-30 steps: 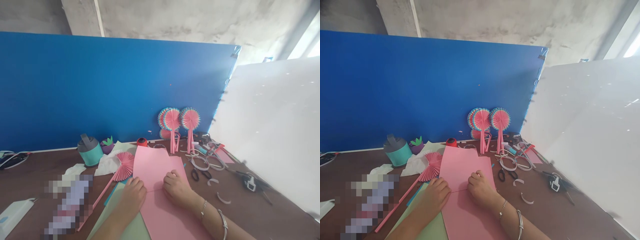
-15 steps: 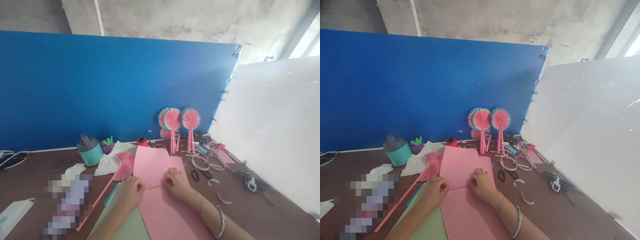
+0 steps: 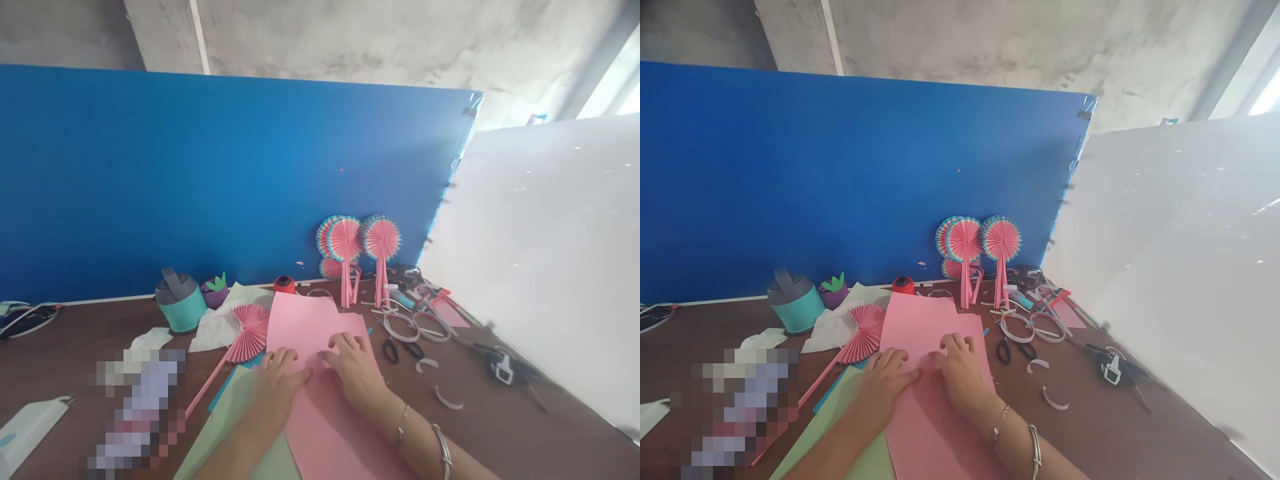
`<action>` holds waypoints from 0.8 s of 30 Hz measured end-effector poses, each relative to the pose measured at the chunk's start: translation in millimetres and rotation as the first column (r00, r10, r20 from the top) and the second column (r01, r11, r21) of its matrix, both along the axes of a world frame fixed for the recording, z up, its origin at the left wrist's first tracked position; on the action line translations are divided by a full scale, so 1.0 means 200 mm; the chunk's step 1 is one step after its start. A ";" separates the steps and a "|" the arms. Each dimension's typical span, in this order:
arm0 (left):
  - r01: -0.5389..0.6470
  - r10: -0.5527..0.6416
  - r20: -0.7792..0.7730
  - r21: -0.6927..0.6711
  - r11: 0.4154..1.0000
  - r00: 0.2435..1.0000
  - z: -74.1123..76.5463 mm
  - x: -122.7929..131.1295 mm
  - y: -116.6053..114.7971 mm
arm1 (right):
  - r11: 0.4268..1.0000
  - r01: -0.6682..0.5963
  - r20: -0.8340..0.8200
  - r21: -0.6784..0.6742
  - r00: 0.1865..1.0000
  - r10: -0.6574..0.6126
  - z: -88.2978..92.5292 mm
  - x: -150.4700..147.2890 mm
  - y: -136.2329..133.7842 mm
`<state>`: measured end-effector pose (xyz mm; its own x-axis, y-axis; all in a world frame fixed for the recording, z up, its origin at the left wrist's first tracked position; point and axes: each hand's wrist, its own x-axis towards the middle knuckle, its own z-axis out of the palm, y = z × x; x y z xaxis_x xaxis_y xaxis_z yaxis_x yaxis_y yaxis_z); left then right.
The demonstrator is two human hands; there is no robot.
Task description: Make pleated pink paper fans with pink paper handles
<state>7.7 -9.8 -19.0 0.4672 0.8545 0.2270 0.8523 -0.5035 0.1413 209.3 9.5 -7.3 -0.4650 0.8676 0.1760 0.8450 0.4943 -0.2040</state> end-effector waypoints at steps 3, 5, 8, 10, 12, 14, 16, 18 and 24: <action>0.032 -0.030 -0.115 0.020 0.999 0.993 0.01 0.03 -0.01 | 0.990 -0.137 0.148 0.023 0.980 0.132 -0.02 -0.04 -0.04; 0.031 -0.025 -0.195 0.023 0.999 0.980 0.00 0.05 -0.01 | 0.988 -0.150 0.234 0.025 0.962 0.141 -0.04 -0.08 -0.06; 0.020 -0.001 -0.306 0.059 0.998 0.952 -0.09 0.06 -0.03 | 0.996 -0.092 0.348 0.014 0.934 0.081 -0.04 -0.11 -0.10; -0.027 0.048 -0.343 0.065 0.998 0.938 -0.15 0.07 -0.05 | 0.999 -0.043 0.420 -0.022 0.906 0.048 -0.03 -0.11 -0.13; -0.127 0.140 -0.337 0.060 0.990 0.931 -0.20 0.07 -0.08 | 0.998 0.029 0.486 -0.064 0.874 0.006 -0.02 -0.11 -0.15; -0.226 0.225 -0.330 0.038 0.973 0.917 -0.20 0.06 -0.11 | 0.990 0.120 0.541 -0.075 0.839 -0.061 -0.01 -0.10 -0.15; -0.281 0.259 -0.343 -0.016 0.959 0.903 -0.16 0.06 -0.12 | 0.980 0.185 0.556 -0.069 0.823 -0.116 -0.01 -0.08 -0.14; -0.315 0.274 -0.347 -0.066 0.947 0.897 -0.10 0.05 -0.12 | 0.978 0.194 0.531 -0.070 0.837 -0.128 -0.01 -0.07 -0.11; -0.277 0.194 -0.342 -0.212 0.937 0.919 0.05 0.00 -0.07 | 0.990 0.104 0.474 -0.092 0.879 -0.048 0.03 0.02 -0.01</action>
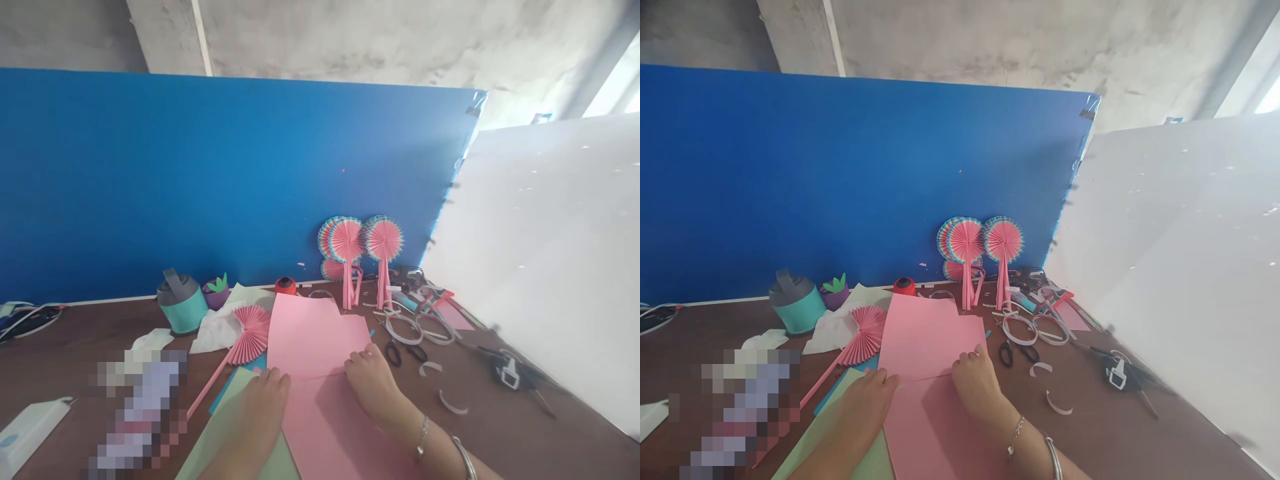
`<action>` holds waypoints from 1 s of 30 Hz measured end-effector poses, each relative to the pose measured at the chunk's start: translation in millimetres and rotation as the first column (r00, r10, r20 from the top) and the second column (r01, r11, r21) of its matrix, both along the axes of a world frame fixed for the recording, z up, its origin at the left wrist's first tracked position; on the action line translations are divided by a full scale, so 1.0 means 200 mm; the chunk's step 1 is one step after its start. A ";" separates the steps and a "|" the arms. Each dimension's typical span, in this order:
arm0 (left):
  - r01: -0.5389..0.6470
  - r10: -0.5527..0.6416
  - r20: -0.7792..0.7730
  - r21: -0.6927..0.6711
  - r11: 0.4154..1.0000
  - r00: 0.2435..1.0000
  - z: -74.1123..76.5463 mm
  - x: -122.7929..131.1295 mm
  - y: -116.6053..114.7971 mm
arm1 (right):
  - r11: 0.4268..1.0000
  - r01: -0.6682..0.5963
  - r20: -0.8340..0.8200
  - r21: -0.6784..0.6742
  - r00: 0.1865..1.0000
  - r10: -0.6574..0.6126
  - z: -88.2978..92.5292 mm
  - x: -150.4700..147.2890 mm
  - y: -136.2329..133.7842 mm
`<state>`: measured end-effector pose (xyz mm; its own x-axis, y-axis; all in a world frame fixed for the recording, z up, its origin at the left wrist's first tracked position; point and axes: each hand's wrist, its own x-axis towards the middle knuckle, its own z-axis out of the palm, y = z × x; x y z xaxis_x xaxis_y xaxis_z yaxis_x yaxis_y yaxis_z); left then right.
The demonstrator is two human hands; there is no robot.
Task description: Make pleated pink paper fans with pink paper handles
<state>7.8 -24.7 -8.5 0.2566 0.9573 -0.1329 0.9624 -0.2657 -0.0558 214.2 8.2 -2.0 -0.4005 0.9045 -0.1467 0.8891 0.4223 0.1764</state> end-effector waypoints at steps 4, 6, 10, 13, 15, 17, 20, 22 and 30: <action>0.127 -0.129 0.077 0.038 0.991 0.989 0.00 -0.03 0.02 | 0.992 -0.118 -0.050 0.038 0.992 0.119 0.03 0.06 0.02; 0.176 -0.183 0.107 0.077 0.981 0.977 -0.02 -0.04 0.03 | 0.981 -0.175 -0.088 0.081 0.979 0.181 0.02 0.07 0.03; 0.220 -0.232 0.120 0.108 0.970 0.965 -0.04 -0.04 0.06 | 0.957 -0.263 -0.136 0.121 0.951 0.278 0.00 0.05 0.03; 0.234 -0.246 0.092 0.126 0.964 0.965 -0.05 -0.03 0.07 | 0.954 -0.278 -0.151 0.112 0.944 0.293 -0.02 0.04 0.04; 0.231 -0.243 0.073 0.138 0.963 0.967 -0.04 -0.03 0.07 | 0.961 -0.256 -0.196 0.106 0.942 0.273 -0.03 0.04 0.05; 0.215 -0.230 0.091 0.149 0.965 0.969 -0.04 -0.03 0.06 | 0.970 -0.221 -0.290 0.099 0.926 0.240 -0.05 0.06 0.06; 0.148 -0.182 0.243 0.152 0.977 0.953 -0.03 -0.03 0.06 | 0.984 -0.161 -0.473 0.074 0.863 0.177 -0.08 0.09 0.07; 0.069 -0.114 0.392 0.128 0.989 0.913 -0.03 -0.03 0.08 | 0.991 -0.123 -0.566 0.046 0.814 0.127 -0.10 0.10 0.09; -0.072 0.020 0.615 0.060 0.996 0.789 -0.04 -0.03 0.12 | 0.984 0.132 -0.628 -0.118 0.758 -0.177 -0.10 0.05 0.13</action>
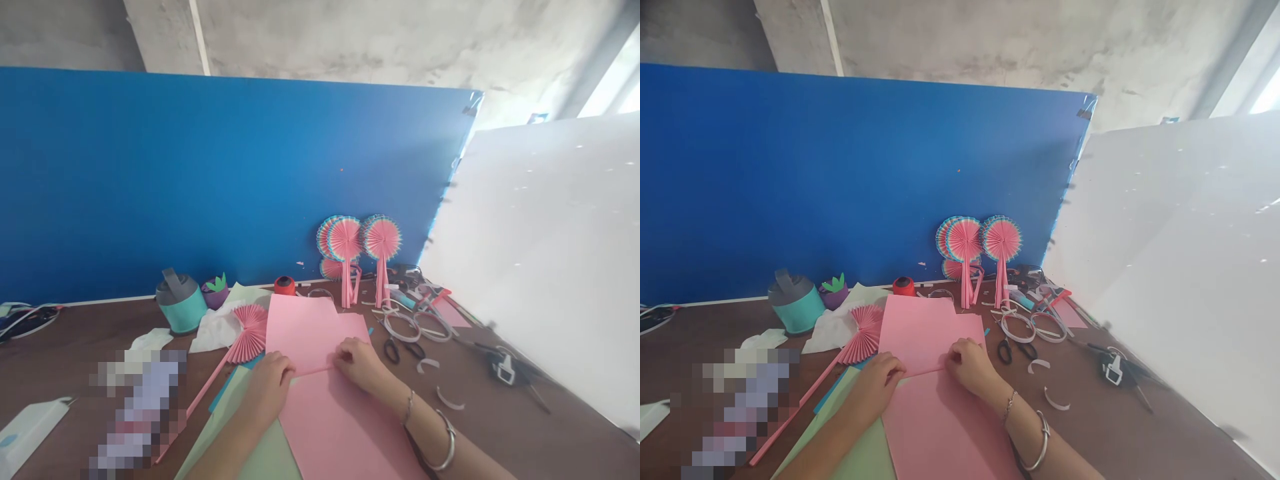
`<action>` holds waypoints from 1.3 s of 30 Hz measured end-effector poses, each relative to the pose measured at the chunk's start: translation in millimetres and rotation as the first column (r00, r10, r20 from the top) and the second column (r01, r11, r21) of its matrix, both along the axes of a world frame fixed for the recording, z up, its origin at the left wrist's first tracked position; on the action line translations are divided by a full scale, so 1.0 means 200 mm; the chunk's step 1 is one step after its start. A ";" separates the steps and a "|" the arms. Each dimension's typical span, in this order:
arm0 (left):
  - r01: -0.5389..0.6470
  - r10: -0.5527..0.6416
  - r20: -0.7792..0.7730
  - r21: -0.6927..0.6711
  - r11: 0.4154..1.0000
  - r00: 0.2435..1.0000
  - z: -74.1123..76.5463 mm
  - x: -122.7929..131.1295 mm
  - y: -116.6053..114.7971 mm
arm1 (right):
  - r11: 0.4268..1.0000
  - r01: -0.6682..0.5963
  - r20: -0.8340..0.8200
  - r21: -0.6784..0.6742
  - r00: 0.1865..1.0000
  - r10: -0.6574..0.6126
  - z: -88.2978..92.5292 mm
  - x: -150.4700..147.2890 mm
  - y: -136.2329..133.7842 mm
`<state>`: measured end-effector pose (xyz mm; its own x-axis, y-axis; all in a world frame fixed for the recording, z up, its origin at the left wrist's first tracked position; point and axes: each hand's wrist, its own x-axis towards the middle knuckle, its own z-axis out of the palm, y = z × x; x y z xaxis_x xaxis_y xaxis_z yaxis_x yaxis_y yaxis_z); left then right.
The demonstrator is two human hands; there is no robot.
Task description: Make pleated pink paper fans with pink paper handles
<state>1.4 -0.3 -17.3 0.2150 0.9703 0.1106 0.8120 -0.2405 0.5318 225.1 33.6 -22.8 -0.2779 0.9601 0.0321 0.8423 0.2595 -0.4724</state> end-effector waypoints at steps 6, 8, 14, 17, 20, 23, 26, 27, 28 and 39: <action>0.053 -0.028 -0.196 0.125 0.991 0.980 0.01 0.03 -0.02 | 0.993 -0.003 0.111 0.114 0.994 -0.010 0.06 -0.02 -0.06; 0.140 -0.085 -0.283 0.180 0.974 0.955 -0.02 0.04 -0.03 | 0.970 -0.131 0.211 0.205 0.974 0.086 0.07 -0.04 -0.09; 0.288 -0.198 -0.416 0.163 0.944 0.887 -0.04 0.06 -0.04 | 0.866 -0.448 0.477 0.221 0.824 0.304 0.03 -0.11 -0.14; 0.296 -0.218 -0.445 0.113 0.948 0.869 -0.01 0.08 -0.05 | 0.848 -0.482 0.520 0.221 0.794 0.316 0.01 -0.13 -0.16; 0.298 -0.224 -0.468 0.091 0.950 0.855 0.00 0.10 -0.06 | 0.855 -0.476 0.522 0.206 0.793 0.316 0.00 -0.16 -0.18; 0.258 -0.186 -0.545 0.057 0.964 0.818 -0.02 0.11 -0.08 | 0.908 -0.381 0.499 0.176 0.830 0.251 0.02 -0.19 -0.21; 0.194 -0.115 -0.642 0.055 0.979 0.758 -0.05 0.12 -0.12 | 0.960 -0.265 0.520 0.092 0.835 0.181 0.04 -0.18 -0.22; 0.169 -0.094 -0.663 0.050 0.984 0.743 -0.05 0.12 -0.13 | 0.971 -0.231 0.541 0.067 0.826 0.159 0.05 -0.17 -0.22; 0.139 -0.079 -0.675 0.035 0.990 0.734 -0.05 0.12 -0.15 | 0.979 -0.198 0.563 0.047 0.815 0.138 0.05 -0.16 -0.22; -0.025 -0.019 -0.644 -0.059 0.998 0.765 0.02 0.03 -0.12 | 0.983 -0.179 0.592 0.032 0.796 0.126 0.10 -0.04 -0.11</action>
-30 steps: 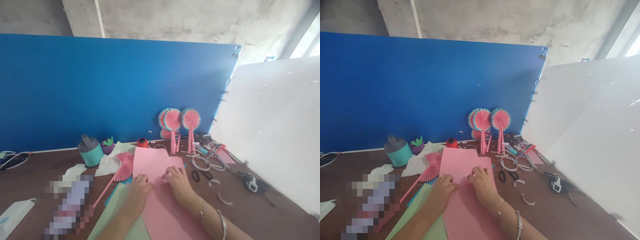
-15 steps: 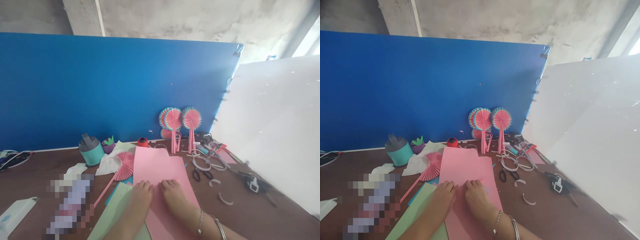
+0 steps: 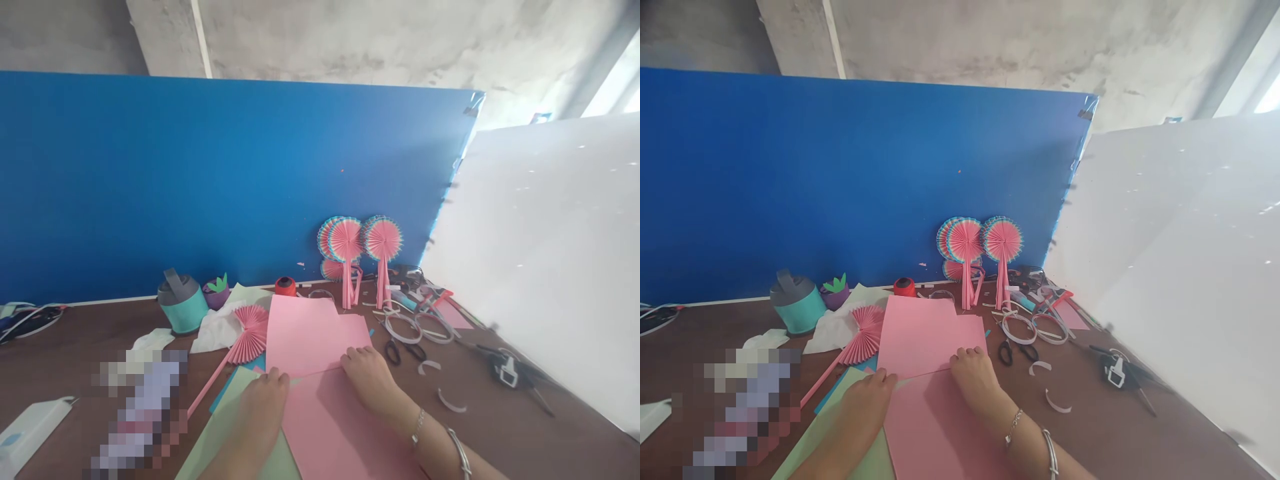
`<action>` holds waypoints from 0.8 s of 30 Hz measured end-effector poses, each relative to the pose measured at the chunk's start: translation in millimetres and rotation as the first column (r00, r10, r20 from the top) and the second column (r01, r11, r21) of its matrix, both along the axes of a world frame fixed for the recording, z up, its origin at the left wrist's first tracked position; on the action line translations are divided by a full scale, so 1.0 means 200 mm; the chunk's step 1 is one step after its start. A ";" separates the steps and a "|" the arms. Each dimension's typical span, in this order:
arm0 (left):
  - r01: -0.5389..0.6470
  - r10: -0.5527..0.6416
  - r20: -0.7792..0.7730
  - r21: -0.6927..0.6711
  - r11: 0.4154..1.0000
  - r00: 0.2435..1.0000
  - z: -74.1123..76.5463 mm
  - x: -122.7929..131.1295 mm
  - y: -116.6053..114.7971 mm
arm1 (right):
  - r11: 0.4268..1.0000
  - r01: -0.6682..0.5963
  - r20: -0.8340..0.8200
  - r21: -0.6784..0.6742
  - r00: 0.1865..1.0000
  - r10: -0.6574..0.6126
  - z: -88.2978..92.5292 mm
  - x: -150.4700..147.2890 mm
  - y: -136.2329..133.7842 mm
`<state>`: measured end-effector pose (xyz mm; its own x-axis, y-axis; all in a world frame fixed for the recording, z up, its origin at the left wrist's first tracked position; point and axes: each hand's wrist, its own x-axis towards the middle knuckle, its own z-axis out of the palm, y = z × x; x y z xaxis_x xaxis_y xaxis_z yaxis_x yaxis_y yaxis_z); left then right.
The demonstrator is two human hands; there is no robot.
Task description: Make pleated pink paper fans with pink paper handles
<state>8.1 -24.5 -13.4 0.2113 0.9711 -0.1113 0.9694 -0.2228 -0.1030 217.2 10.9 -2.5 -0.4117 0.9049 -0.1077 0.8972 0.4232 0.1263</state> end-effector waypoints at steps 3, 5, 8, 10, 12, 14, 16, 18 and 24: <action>0.058 -0.059 0.029 0.033 0.998 0.998 -0.01 -0.02 0.03 | 0.994 -0.104 -0.050 0.042 0.993 0.106 0.02 0.04 0.03; 0.115 -0.118 0.051 0.057 0.992 0.992 -0.01 -0.03 0.04 | 0.988 -0.139 -0.067 0.066 0.987 0.144 0.03 0.06 0.04; 0.205 -0.209 0.082 0.055 0.977 0.975 0.02 -0.04 0.05 | 0.983 -0.169 -0.081 0.066 0.981 0.174 0.04 0.07 0.05; 0.227 -0.228 0.101 0.023 0.974 0.968 0.04 -0.04 0.06 | 0.980 -0.186 -0.088 0.065 0.978 0.191 0.04 0.08 0.05; 0.227 -0.226 0.107 0.004 0.974 0.968 0.05 -0.04 0.06 | 0.978 -0.197 -0.093 0.066 0.975 0.203 0.02 0.08 0.06; 0.219 -0.219 0.108 0.009 0.976 0.970 0.05 -0.04 0.07 | 0.978 -0.196 -0.117 0.071 0.972 0.203 0.01 0.09 0.06; 0.218 -0.219 0.111 0.020 0.976 0.970 0.03 -0.04 0.07 | 0.981 -0.180 -0.175 0.075 0.966 0.191 -0.01 0.10 0.07; 0.224 -0.228 0.124 0.043 0.974 0.966 0.02 -0.04 0.07 | 0.983 -0.166 -0.246 0.079 0.953 0.180 -0.02 0.12 0.08; 0.193 -0.209 0.333 0.083 0.978 0.919 0.02 -0.05 0.06 | 0.981 -0.190 -0.484 0.027 0.857 0.179 -0.08 0.18 0.13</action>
<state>-2.8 -11.8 -9.3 0.4194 0.9066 0.0464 0.8837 -0.4194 0.2079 253.7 36.8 -17.9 -0.5762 0.8070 0.1297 0.7489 0.5848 -0.3118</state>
